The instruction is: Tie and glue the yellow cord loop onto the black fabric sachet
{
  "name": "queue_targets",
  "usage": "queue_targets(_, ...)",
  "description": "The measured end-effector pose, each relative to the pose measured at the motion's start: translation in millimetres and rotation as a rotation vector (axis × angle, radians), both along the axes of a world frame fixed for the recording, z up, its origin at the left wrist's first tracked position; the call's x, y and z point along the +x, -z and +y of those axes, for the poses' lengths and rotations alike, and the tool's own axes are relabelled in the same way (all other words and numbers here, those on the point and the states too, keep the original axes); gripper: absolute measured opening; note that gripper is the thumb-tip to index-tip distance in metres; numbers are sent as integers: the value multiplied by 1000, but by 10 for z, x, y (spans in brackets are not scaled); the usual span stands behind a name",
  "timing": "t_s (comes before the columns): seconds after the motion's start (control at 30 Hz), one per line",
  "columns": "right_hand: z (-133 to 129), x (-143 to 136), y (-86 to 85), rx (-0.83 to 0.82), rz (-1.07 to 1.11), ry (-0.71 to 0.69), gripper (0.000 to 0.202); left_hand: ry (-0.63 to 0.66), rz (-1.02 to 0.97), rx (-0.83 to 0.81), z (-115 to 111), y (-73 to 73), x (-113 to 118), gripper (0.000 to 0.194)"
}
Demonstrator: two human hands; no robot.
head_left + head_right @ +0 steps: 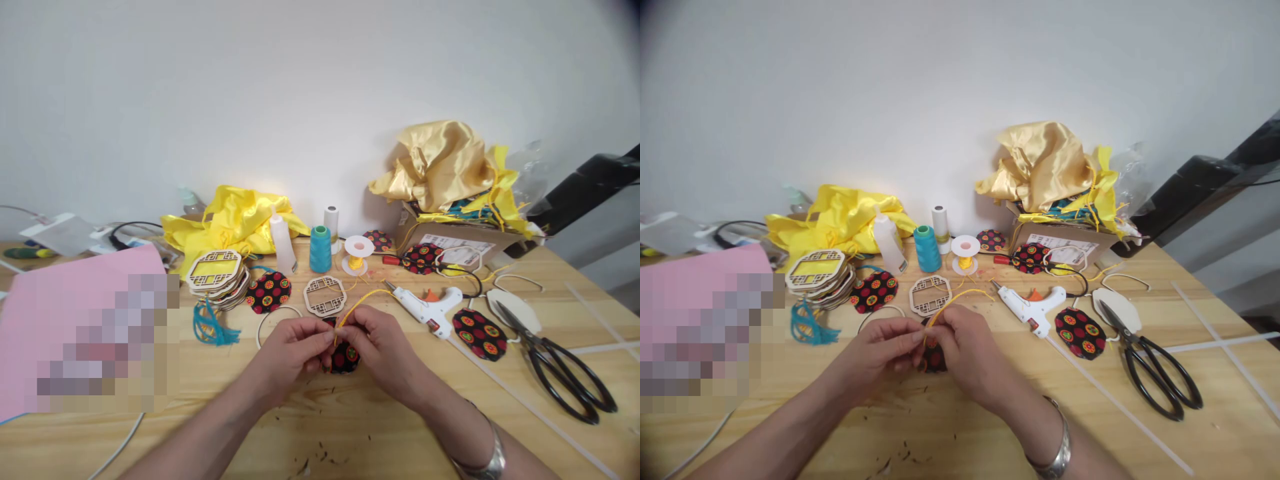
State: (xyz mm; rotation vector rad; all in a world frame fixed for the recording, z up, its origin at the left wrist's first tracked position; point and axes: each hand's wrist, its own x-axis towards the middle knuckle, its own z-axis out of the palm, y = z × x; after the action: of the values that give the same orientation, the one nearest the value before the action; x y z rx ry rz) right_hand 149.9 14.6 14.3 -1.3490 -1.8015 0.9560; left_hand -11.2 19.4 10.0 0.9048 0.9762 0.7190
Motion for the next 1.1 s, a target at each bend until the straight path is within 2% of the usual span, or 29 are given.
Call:
queue_targets(0.6,12,27,-38,-48,32,-58,17,63,124,14,23,-71,-22,17)
queue_targets(1.1,23,23,-60,-68,17,-53,17,24,113,24,20,-33,-29,14)
